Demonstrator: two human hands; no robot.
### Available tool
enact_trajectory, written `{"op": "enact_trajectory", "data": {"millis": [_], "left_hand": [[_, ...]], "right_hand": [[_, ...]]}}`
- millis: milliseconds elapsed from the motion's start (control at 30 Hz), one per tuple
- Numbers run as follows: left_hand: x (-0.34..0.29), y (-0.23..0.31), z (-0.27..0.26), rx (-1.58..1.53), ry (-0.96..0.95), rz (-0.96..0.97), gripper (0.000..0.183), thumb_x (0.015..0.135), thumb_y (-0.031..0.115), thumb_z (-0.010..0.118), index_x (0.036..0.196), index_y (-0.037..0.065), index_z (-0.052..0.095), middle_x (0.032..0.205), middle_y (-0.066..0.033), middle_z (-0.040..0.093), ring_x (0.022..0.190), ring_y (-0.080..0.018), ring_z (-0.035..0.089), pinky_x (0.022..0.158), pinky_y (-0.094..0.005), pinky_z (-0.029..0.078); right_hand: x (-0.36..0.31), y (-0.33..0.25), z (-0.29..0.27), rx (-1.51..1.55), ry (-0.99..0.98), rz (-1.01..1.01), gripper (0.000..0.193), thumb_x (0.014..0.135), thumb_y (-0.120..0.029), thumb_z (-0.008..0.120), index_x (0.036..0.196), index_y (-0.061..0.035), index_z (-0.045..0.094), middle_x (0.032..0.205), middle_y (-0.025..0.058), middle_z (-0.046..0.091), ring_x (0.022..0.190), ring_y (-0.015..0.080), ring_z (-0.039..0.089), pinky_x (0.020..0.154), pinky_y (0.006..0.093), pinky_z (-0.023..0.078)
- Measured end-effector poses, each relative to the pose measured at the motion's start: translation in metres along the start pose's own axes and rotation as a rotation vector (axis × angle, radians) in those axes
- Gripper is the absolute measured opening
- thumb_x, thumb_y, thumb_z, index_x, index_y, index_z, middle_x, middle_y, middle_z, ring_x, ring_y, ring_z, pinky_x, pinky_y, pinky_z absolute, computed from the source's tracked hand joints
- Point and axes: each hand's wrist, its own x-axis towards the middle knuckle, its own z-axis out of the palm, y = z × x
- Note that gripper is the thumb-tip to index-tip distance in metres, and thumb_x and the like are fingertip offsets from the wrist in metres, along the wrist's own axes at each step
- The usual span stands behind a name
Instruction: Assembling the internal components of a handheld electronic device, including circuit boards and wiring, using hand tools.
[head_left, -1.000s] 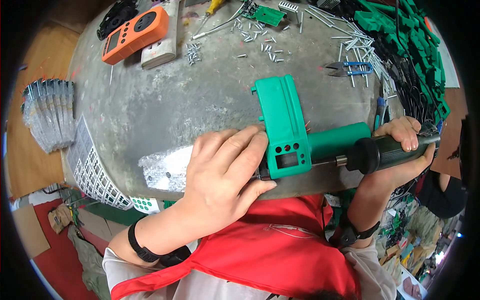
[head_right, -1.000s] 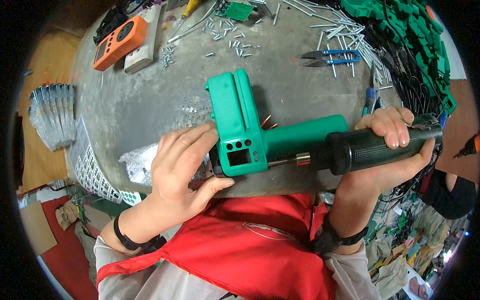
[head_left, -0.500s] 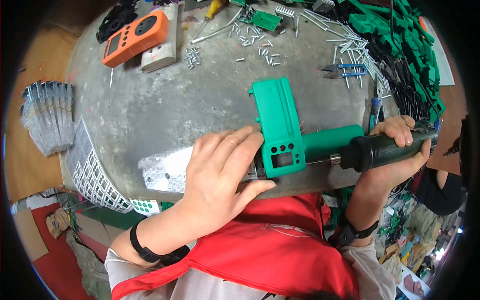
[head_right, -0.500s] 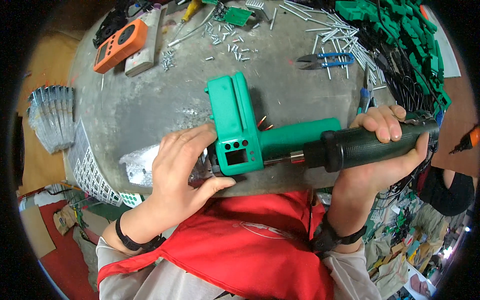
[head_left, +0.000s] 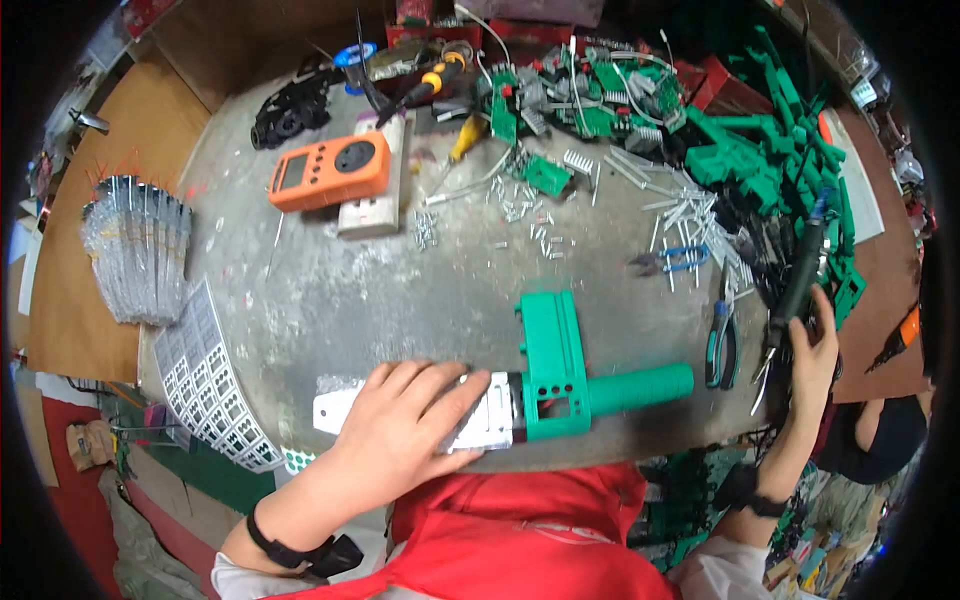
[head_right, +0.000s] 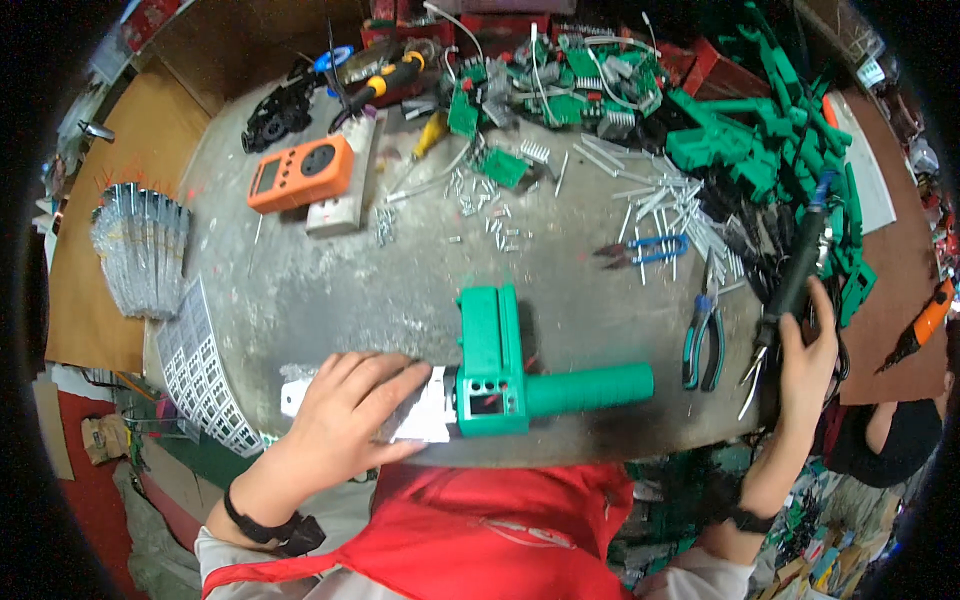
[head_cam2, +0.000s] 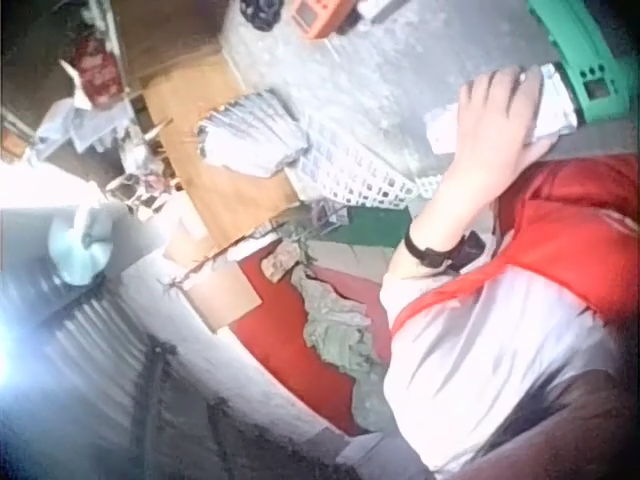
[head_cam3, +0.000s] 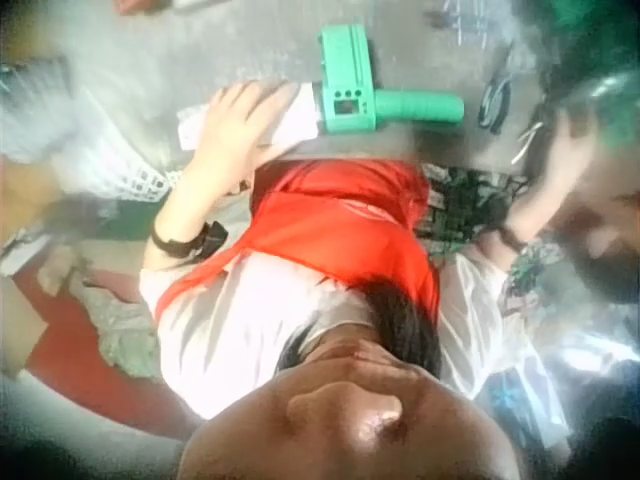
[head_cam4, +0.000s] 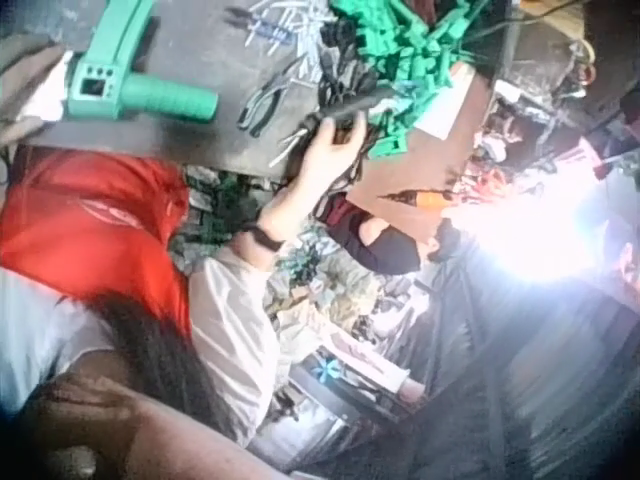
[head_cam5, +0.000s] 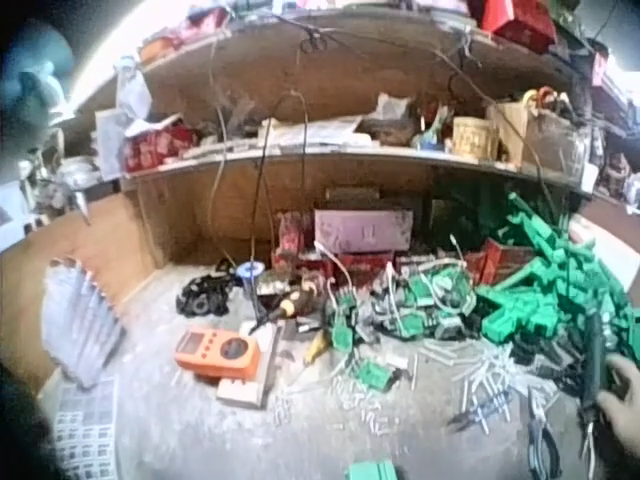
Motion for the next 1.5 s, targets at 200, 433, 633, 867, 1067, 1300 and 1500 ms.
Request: {"op": "enact_trajectory", "data": {"millis": [200, 433, 633, 867, 1067, 1300, 1500], "left_hand": [[0.032, -0.007, -0.089, -0.520, -0.515, -0.278, 0.054, 0.086, 0.029, 0.069, 0.129, -0.001, 0.054, 0.104, -0.0218, 0.068, 0.095, -0.0391, 0.067, 0.082, -0.0427, 0.053], [0.010, -0.003, -0.005, -0.058, -0.059, -0.040, 0.083, 0.070, 0.033, 0.081, 0.138, 0.003, 0.045, 0.125, -0.0170, 0.054, 0.113, -0.0345, 0.053, 0.096, -0.0440, 0.041], [0.010, -0.006, 0.014, -0.009, 0.023, -0.024, 0.089, 0.064, 0.033, 0.084, 0.138, 0.002, 0.045, 0.110, -0.0136, 0.055, 0.097, -0.0306, 0.054, 0.085, -0.0428, 0.042], [0.003, -0.008, 0.014, -0.016, 0.050, -0.032, 0.091, 0.065, 0.035, 0.084, 0.140, 0.003, 0.043, 0.109, -0.0132, 0.055, 0.094, -0.0305, 0.054, 0.081, -0.0420, 0.042], [0.003, -0.010, 0.009, -0.096, 0.081, 0.004, 0.085, 0.069, 0.038, 0.081, 0.139, 0.004, 0.047, 0.120, -0.0144, 0.056, 0.107, -0.0323, 0.054, 0.089, -0.0420, 0.043], [0.026, 0.055, -0.003, -0.968, 0.205, -0.149, 0.071, 0.088, 0.024, 0.070, 0.146, 0.003, 0.035, 0.140, -0.0157, 0.047, 0.128, -0.0299, 0.048, 0.104, -0.0416, 0.042], [0.045, 0.064, -0.002, -1.496, 0.312, -0.391, 0.035, 0.101, 0.018, 0.052, 0.131, 0.000, 0.046, 0.124, -0.0118, 0.055, 0.112, -0.0201, 0.058, 0.097, -0.0345, 0.048]], "right_hand": [[-0.017, -0.206, 0.017, 0.587, -0.391, -0.404, 0.021, 0.065, -0.005, 0.077, 0.085, -0.0013, 0.071, 0.078, 0.0099, 0.068, 0.073, 0.0274, 0.066, 0.069, 0.0338, 0.052], [0.031, -0.226, 0.086, 0.403, -0.592, -0.391, 0.021, 0.080, -0.018, 0.070, 0.094, -0.0035, 0.066, 0.087, 0.0150, 0.069, 0.081, 0.0337, 0.067, 0.069, 0.0406, 0.053], [0.104, -0.229, 0.179, -0.196, -0.150, -0.845, 0.034, 0.074, -0.012, 0.069, 0.108, -0.0078, 0.064, 0.095, 0.0111, 0.063, 0.093, 0.0286, 0.062, 0.075, 0.0405, 0.051], [0.137, -0.219, 0.128, 0.216, -0.685, -0.391, 0.034, 0.076, -0.012, 0.070, 0.109, -0.0052, 0.069, 0.094, 0.0118, 0.069, 0.077, 0.0249, 0.067, 0.072, 0.0339, 0.054], [0.112, -0.154, 0.103, 1.399, -0.819, 0.569, 0.029, 0.094, -0.016, 0.065, 0.117, -0.0006, 0.059, 0.102, 0.0062, 0.067, 0.086, 0.0145, 0.067, 0.071, 0.0253, 0.057], [-0.020, -0.240, 0.057, 1.414, -0.699, 0.249, 0.042, 0.089, 0.000, 0.064, 0.128, -0.0007, 0.050, 0.114, 0.0083, 0.064, 0.099, 0.0187, 0.066, 0.083, 0.0335, 0.056], [-0.035, -0.247, 0.028, 0.360, -0.215, -0.595, 0.048, 0.084, -0.012, 0.073, 0.127, 0.0011, 0.054, 0.121, 0.0158, 0.057, 0.106, 0.0253, 0.062, 0.079, 0.0346, 0.054]]}}
